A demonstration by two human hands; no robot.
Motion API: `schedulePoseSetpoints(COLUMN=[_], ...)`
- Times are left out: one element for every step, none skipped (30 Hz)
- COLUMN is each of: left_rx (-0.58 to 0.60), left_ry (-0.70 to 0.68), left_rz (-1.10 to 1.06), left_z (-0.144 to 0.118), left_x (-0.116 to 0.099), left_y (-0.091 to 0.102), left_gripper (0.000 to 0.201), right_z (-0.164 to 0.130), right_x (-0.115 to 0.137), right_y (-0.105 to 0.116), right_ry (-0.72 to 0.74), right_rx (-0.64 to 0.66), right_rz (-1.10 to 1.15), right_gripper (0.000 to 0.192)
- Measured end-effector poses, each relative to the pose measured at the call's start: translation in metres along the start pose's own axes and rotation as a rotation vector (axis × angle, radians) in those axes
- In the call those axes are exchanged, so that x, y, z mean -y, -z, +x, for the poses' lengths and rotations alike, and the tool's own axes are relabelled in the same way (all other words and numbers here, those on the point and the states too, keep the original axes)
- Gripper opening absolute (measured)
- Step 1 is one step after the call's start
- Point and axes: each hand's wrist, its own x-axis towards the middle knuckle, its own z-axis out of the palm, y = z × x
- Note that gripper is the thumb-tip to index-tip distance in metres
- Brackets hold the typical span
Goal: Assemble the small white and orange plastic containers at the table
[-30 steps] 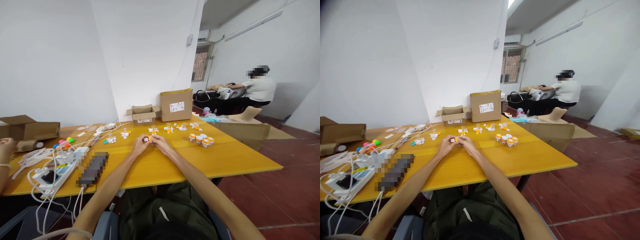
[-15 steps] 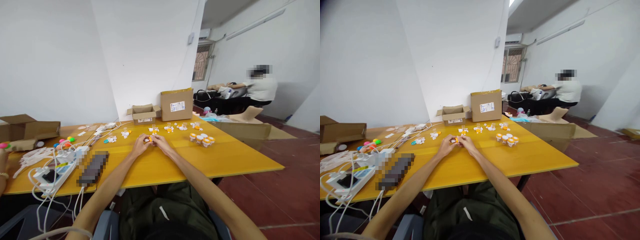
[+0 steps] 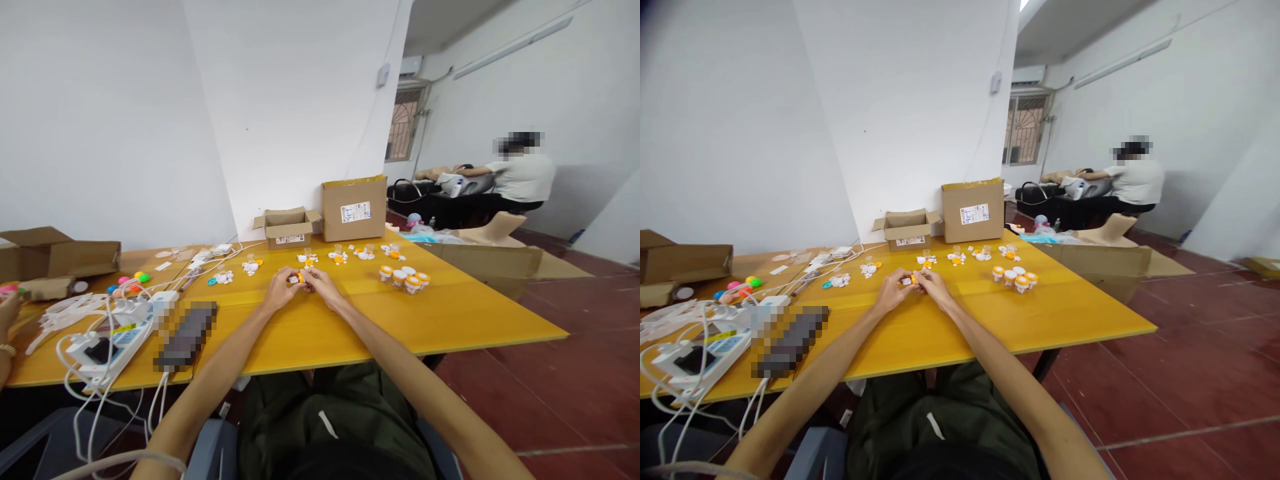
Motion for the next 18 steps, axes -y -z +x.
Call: schedulePoseSetpoints(left_rx=[-0.005, -0.010, -0.014, -0.016, -0.016, -0.017, -0.019, -0.021, -0.022, -0.023, -0.022, -0.017, -0.010, -0.002, 0.006, 0.013, 0.020, 0.026], left_ry=[0.015, 0.031, 0.045, 0.056, 0.065, 0.072, 0.079, 0.084, 0.089, 0.093, 0.093, 0.088, 0.081, 0.071, 0.060, 0.051, 0.043, 0.036], left_rz=[-0.003, -0.006, -0.009, -0.013, -0.017, -0.023, -0.030, -0.037, -0.045, -0.052, -0.055, -0.054, -0.048, -0.039, -0.028, -0.017, -0.007, 0.002], left_z=[0.0001, 0.0003, 0.0004, 0.0006, 0.0008, 0.0011, 0.0015, 0.0018, 0.0022, 0.0024, 0.0025, 0.0024, 0.0021, 0.0017, 0.0012, 0.0007, 0.0002, -0.0002], left_x=[0.0000, 0.0000, 0.0000, -0.0001, -0.0003, -0.0006, -0.0009, -0.0012, -0.0013, -0.0014, -0.0013, -0.0010, -0.0005, 0.0002, 0.0009, 0.0017, 0.0024, 0.0030], left_y=[-0.0005, -0.0009, -0.0012, -0.0014, -0.0015, -0.0015, -0.0014, -0.0013, -0.0011, -0.0008, -0.0004, 0.0001, 0.0008, 0.0014, 0.0020, 0.0026, 0.0030, 0.0033], left_gripper=[0.014, 0.014, 0.015, 0.016, 0.017, 0.018, 0.017, 0.017, 0.016, 0.015, 0.015, 0.015, 0.015, 0.015, 0.015, 0.016, 0.016, 0.016], right_z=[0.0002, 0.0002, 0.0002, 0.0002, 0.0000, -0.0002, -0.0004, -0.0007, -0.0008, -0.0010, -0.0010, -0.0009, -0.0008, -0.0006, -0.0004, -0.0002, 0.0000, 0.0002], right_x=[-0.0002, -0.0004, -0.0006, -0.0007, -0.0008, -0.0008, -0.0008, -0.0008, -0.0007, -0.0006, -0.0004, -0.0004, -0.0003, -0.0004, -0.0005, -0.0007, -0.0010, -0.0014], right_y=[0.0001, 0.0001, 0.0002, 0.0003, 0.0006, 0.0009, 0.0013, 0.0018, 0.0023, 0.0028, 0.0033, 0.0037, 0.0041, 0.0044, 0.0046, 0.0048, 0.0048, 0.0049], right_ry=[0.005, 0.011, 0.018, 0.024, 0.030, 0.034, 0.034, 0.031, 0.025, 0.017, 0.009, 0.001, -0.005, -0.008, -0.008, -0.007, -0.005, 0.000], right_rx=[-0.002, -0.004, -0.005, -0.006, -0.004, -0.002, 0.000, 0.001, 0.004, 0.009, 0.016, 0.024, 0.033, 0.040, 0.042, 0.041, 0.039, 0.035], right_rz=[0.004, 0.007, 0.010, 0.013, 0.014, 0.014, 0.015, 0.017, 0.020, 0.024, 0.029, 0.035, 0.039, 0.041, 0.042, 0.041, 0.039, 0.037], right_gripper=[0.050, 0.050, 0.050, 0.049, 0.048, 0.047, 0.046, 0.045, 0.045, 0.045, 0.044, 0.044, 0.043, 0.043, 0.043, 0.043, 0.043, 0.043])
